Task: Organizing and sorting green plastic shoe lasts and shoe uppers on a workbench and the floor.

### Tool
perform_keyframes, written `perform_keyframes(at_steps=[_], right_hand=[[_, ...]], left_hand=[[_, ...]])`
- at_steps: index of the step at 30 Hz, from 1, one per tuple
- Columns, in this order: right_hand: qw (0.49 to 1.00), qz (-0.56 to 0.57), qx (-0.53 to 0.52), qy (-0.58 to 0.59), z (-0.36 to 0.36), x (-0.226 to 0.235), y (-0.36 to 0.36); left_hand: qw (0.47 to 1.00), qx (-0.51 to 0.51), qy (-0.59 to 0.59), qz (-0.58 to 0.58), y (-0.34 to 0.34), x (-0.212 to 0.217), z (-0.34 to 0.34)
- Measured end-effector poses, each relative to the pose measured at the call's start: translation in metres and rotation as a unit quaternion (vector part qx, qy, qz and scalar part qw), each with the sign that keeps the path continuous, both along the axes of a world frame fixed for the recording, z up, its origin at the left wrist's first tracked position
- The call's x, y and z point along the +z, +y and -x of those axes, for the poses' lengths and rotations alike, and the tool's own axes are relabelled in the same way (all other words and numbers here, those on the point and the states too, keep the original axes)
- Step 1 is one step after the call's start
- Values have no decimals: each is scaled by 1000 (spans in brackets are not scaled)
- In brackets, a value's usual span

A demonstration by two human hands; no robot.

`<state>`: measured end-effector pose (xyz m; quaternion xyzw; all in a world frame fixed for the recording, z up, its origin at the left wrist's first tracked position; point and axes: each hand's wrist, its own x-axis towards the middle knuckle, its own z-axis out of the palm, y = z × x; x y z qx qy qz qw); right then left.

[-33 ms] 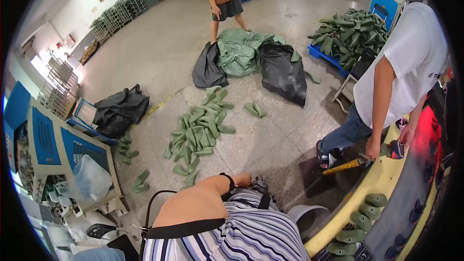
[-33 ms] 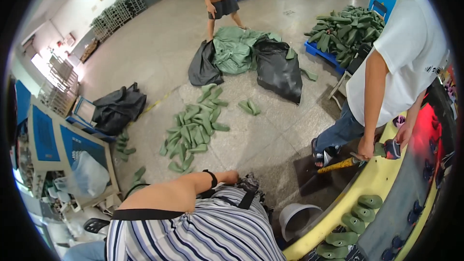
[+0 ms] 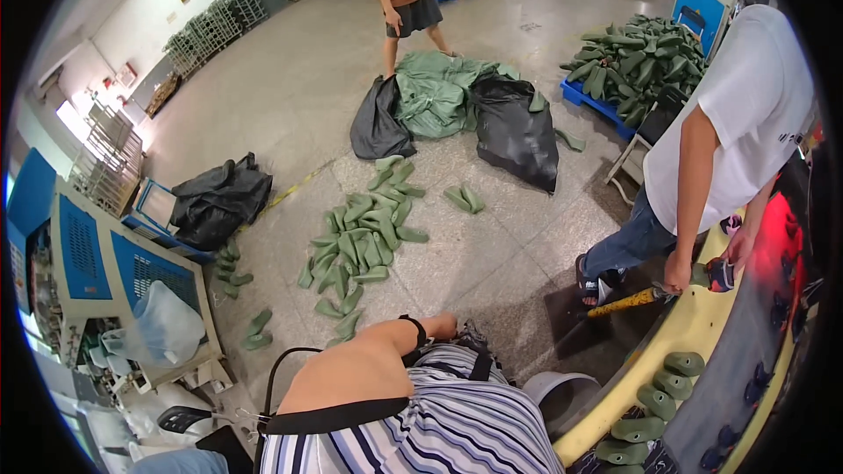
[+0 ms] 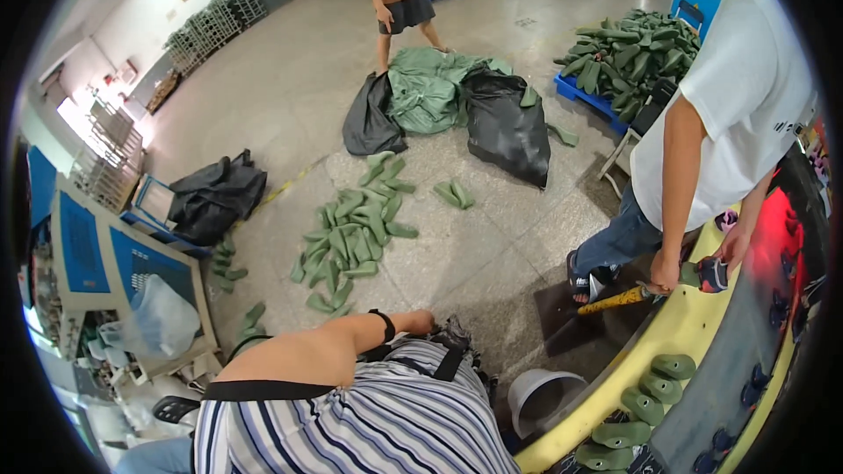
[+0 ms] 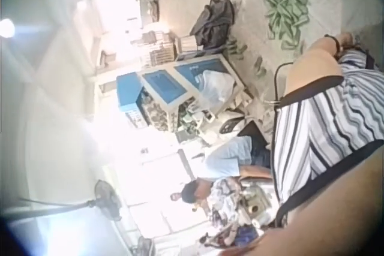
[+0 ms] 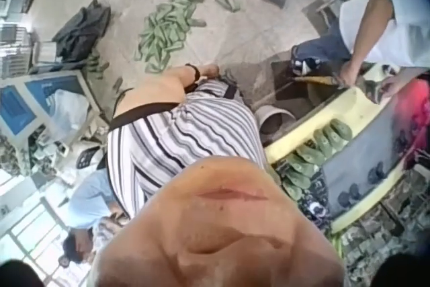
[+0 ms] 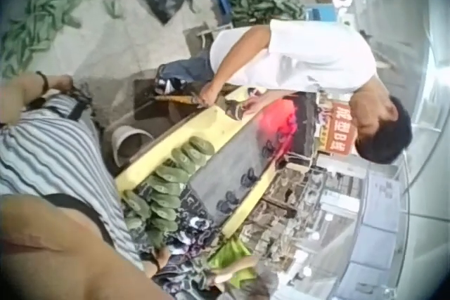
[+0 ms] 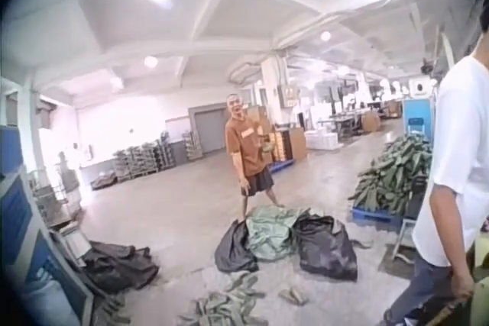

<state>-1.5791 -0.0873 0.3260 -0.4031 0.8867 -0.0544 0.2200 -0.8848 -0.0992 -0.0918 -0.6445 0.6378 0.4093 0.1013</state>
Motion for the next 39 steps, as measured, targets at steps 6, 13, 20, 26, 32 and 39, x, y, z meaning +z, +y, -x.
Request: perform_keyframes(at_steps=[6, 13, 20, 26, 32, 39], right_hand=[[996, -21, 77, 27, -25, -8, -44], [987, -46, 143, 58, -37, -19, -61], [975, -62, 196, 78, -53, -48, -80], [960, -80, 255, 90, -67, -79, -108], [940, -102, 311, 99, -72, -112, -125], [917, -120, 361, 118, -46, -136, -118]], left_hand=[[996, 76, 39, -12, 17, 10, -1], [994, 82, 34, -69, 9, -5, -8], [995, 64, 63, 36, -8, 24, -8], [993, 89, 80, -25, -19, 28, -20], [996, 75, 44, -23, -21, 15, -44], [999, 34, 40, 5, -28, 22, -35]])
